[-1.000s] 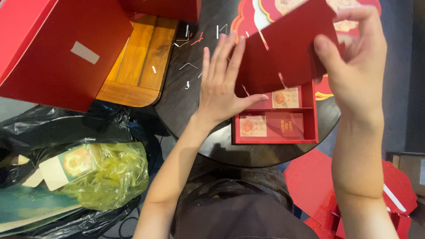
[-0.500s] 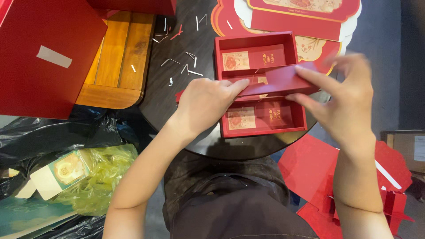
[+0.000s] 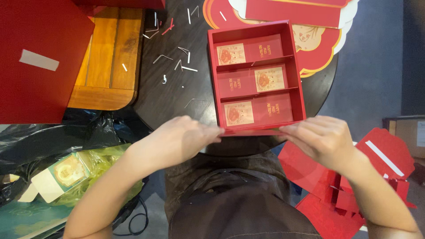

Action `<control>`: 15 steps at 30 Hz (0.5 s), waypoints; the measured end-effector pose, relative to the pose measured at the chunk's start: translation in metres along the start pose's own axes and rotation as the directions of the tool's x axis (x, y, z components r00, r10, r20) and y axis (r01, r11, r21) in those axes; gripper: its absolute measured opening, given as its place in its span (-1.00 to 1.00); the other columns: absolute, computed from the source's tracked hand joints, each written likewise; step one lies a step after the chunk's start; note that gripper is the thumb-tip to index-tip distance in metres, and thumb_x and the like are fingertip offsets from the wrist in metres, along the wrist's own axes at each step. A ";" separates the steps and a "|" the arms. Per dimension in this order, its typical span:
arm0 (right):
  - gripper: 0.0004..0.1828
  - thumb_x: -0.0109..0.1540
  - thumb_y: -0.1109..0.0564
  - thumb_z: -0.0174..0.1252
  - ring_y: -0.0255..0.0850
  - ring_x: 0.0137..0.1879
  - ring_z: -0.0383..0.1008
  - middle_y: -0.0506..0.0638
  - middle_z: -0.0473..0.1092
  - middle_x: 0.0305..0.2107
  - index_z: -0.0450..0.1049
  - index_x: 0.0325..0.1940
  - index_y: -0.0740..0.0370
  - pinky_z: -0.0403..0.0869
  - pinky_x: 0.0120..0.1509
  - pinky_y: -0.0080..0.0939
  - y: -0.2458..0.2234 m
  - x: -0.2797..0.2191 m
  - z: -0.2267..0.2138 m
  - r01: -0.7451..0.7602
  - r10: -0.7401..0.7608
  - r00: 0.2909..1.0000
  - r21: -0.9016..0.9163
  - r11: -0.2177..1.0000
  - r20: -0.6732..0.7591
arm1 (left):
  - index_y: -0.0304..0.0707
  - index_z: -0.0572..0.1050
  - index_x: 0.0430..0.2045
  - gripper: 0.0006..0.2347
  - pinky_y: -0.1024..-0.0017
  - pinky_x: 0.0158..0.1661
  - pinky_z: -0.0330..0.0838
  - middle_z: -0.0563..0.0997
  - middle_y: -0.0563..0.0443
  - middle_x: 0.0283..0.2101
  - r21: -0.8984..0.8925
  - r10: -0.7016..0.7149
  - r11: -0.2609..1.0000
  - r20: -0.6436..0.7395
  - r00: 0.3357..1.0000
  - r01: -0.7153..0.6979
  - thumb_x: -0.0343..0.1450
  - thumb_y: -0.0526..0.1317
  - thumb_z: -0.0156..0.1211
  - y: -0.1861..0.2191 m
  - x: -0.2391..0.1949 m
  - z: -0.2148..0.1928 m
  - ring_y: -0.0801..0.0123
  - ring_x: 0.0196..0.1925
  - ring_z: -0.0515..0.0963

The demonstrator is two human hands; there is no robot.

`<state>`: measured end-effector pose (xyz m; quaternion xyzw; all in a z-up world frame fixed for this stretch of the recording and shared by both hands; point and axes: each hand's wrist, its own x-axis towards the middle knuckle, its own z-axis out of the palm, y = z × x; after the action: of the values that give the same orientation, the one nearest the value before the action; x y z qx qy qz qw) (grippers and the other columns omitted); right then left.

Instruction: The person assembles red cardboard boxes by folding flaps and inserting them into a larger container. They then place smaller red packets into the compartments of the assembled box and close the lid.

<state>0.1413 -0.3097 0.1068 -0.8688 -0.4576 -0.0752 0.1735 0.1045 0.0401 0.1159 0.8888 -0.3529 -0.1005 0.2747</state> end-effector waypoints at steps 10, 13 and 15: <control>-0.27 0.04 -0.14 0.49 0.11 0.28 0.30 0.16 0.38 0.07 0.48 0.20 0.22 0.27 0.37 0.13 -0.085 0.017 0.120 -0.325 0.341 0.870 0.104 0.940 -0.355 | -0.29 0.54 0.14 -0.72 0.42 -0.32 0.56 0.72 -0.16 -0.23 -0.060 -0.371 0.908 -0.576 0.729 0.415 0.52 -0.39 0.21 0.000 -0.069 -0.024 0.29 -0.32 0.72; -0.30 0.20 -0.17 0.46 0.00 0.32 0.35 0.04 0.43 0.06 0.48 0.28 0.27 0.16 0.28 0.05 -0.098 0.034 0.153 -0.388 0.362 0.875 -0.019 0.921 -0.321 | -0.41 0.47 0.22 -0.76 0.51 -0.13 0.66 0.70 -0.19 -0.08 -0.217 -0.414 0.902 -0.683 0.602 0.374 0.64 -0.43 0.11 0.001 -0.082 -0.010 0.36 -0.08 0.75; -0.45 0.25 -0.09 0.44 -0.07 0.32 0.35 -0.06 0.44 0.00 0.52 0.25 0.14 0.13 0.37 0.08 -0.096 0.034 0.159 -0.387 0.340 0.883 -0.094 0.917 -0.324 | -0.47 0.47 0.21 -0.77 0.52 -0.16 0.67 0.69 -0.22 -0.03 -0.232 -0.422 0.897 -0.709 0.566 0.377 0.65 -0.44 0.09 0.002 -0.092 -0.003 0.35 -0.08 0.74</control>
<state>0.0772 -0.1750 -0.0084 -0.9284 -0.2470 -0.2082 0.1835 0.0376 0.1026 0.1176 0.8991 0.0032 0.2017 0.3884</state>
